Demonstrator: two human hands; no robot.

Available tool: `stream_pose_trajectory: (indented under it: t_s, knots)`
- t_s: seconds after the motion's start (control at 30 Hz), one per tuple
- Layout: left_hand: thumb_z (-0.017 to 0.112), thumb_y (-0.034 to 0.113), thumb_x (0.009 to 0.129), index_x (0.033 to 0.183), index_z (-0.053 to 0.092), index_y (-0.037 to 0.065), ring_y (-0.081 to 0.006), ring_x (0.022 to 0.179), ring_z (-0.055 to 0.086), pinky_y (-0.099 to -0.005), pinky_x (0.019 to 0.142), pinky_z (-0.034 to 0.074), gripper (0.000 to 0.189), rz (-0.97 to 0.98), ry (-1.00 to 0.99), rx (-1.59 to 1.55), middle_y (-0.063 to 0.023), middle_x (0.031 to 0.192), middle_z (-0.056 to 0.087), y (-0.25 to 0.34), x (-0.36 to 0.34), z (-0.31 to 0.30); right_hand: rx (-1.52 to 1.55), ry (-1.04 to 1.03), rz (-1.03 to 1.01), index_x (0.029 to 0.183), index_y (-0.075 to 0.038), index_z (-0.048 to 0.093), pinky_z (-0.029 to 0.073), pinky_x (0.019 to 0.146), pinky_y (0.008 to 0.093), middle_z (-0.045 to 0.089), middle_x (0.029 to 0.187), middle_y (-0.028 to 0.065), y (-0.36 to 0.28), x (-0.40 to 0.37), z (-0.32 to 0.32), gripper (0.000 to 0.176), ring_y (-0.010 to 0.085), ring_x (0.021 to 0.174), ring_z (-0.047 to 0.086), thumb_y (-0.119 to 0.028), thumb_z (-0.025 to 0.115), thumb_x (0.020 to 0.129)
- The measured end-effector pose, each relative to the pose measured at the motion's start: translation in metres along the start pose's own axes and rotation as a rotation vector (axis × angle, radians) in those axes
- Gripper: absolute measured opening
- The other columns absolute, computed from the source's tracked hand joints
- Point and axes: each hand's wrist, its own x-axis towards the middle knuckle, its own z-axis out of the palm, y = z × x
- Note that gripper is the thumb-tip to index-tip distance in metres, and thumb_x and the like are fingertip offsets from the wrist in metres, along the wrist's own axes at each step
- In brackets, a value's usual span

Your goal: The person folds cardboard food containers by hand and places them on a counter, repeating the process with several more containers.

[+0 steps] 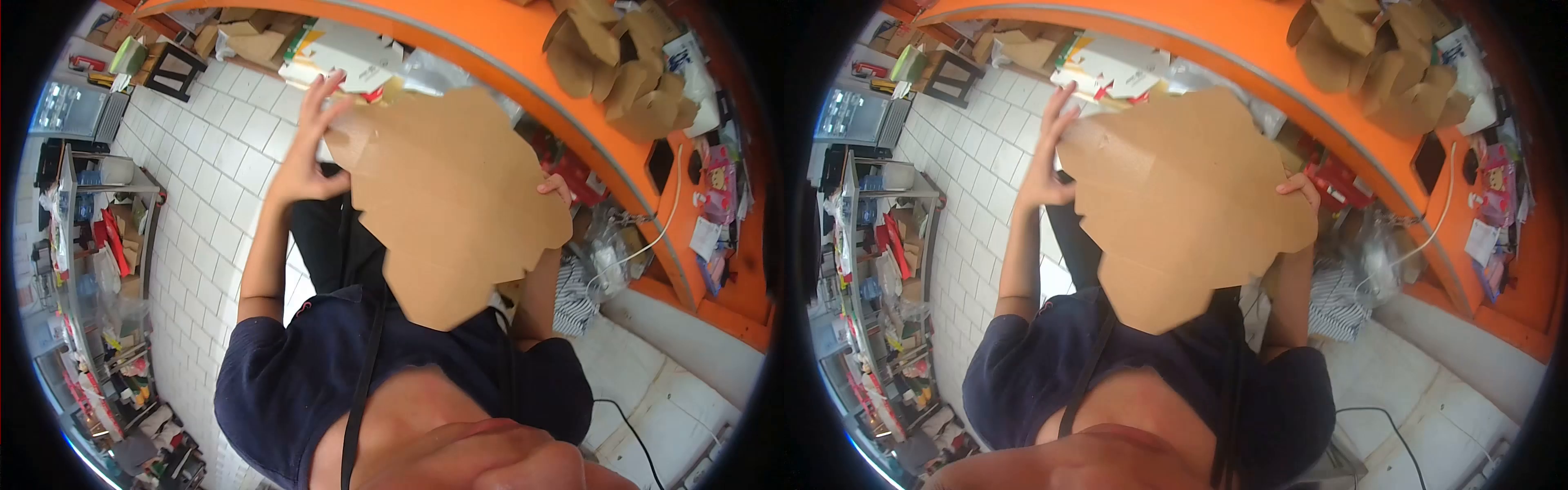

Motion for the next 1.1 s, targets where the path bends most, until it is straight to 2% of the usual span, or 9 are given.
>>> stream_pose_trajectory:
  t_s: [0.1,0.17,0.27,0.43,0.5,0.63,0.7,0.9,1.1]
  knots:
    - [0.078,0.022,0.048,0.098,0.059,0.018,-0.0408,0.129,0.018,-0.0525,0.102,0.012,0.054,0.003,-0.055,0.251,-0.0112,0.136,0.036,0.023,-0.035,0.030,-0.040,0.107,0.216,0.078,0.001,0.054,0.047,0.081,0.0356,0.054,0.109,0.0238,0.016,-0.042,-0.028,0.004,0.0285,0.098,0.057,-0.003,0.054,0.080]
    - [0.078,0.021,0.049,0.093,0.059,0.016,-0.0340,0.126,0.030,-0.0512,0.099,0.021,0.048,-0.041,-0.195,0.435,-0.0055,0.127,0.046,0.022,-0.055,0.041,-0.215,0.207,0.292,0.079,0.000,0.056,0.046,0.083,0.0346,0.052,0.114,0.0235,0.040,-0.083,-0.066,0.003,0.0274,0.100,0.056,-0.002,0.054,0.079]
    - [0.072,0.015,0.052,0.094,0.059,0.013,-0.0217,0.110,0.050,-0.0415,0.088,0.037,0.044,0.051,-0.542,0.241,-0.0014,0.105,0.057,0.011,-0.084,0.085,-0.508,0.231,0.456,0.082,-0.002,0.059,0.043,0.087,0.0331,0.047,0.123,0.0213,0.073,-0.118,-0.081,0.008,0.0247,0.105,0.053,0.000,0.054,0.076]
    - [0.059,0.006,0.063,0.094,0.062,0.009,-0.0201,0.097,0.055,-0.0315,0.079,0.046,0.031,0.130,-0.487,0.263,-0.0028,0.098,0.058,-0.007,-0.127,0.133,-0.834,0.145,0.529,0.090,-0.005,0.062,0.041,0.087,0.0322,0.051,0.118,0.0104,0.070,-0.122,-0.069,0.026,0.0227,0.105,0.050,0.008,0.049,0.072]
    - [0.057,0.006,0.064,0.095,0.062,0.008,-0.0201,0.095,0.055,-0.0314,0.078,0.047,0.031,0.094,-0.474,0.283,-0.0034,0.097,0.058,-0.003,-0.130,0.137,-1.675,0.115,0.117,0.095,-0.008,0.063,0.039,0.088,0.0322,0.052,0.113,0.0108,0.021,-0.112,-0.025,0.033,0.0258,0.104,0.049,0.006,0.054,0.066]
    - [0.057,0.003,0.065,0.096,0.062,0.007,-0.0225,0.090,0.057,-0.0319,0.075,0.048,0.032,-0.025,-0.411,0.120,-0.0051,0.098,0.058,0.004,-0.132,0.165,-1.599,-0.032,0.259,0.097,-0.013,0.064,0.039,0.089,0.0349,0.054,0.105,0.0092,0.002,-0.121,0.038,0.040,0.0298,0.102,0.049,0.005,0.055,0.061]
    - [0.057,0.002,0.065,0.096,0.062,0.006,-0.0235,0.089,0.058,-0.0321,0.075,0.049,0.032,-0.059,-0.403,0.044,-0.0054,0.099,0.058,0.007,-0.134,0.174,-1.700,-0.175,0.297,0.099,-0.016,0.062,0.036,0.088,0.0384,0.055,0.102,0.0026,0.032,-0.127,0.052,0.035,0.0226,0.098,0.051,-0.003,0.057,0.066]
    - [0.059,0.006,0.067,0.090,0.061,0.006,-0.0214,0.086,0.057,-0.0309,0.076,0.048,0.024,-0.014,-0.330,0.059,-0.0054,0.091,0.057,-0.001,-0.134,0.180,-1.973,-0.022,0.157,0.090,-0.020,0.061,0.031,0.085,0.0444,0.056,0.092,-0.0065,0.069,-0.118,0.038,0.018,0.0118,0.092,0.052,-0.017,0.053,0.075]
    - [0.066,0.010,0.066,0.086,0.061,0.006,-0.0226,0.078,0.057,-0.0333,0.067,0.047,0.020,-0.204,-0.125,0.241,-0.0064,0.082,0.058,-0.006,-0.146,0.182,-1.955,-0.183,0.207,0.086,-0.013,0.060,0.041,0.077,0.0387,0.060,0.085,0.0010,0.064,-0.109,0.041,0.013,0.0167,0.082,0.058,-0.020,0.055,0.076]
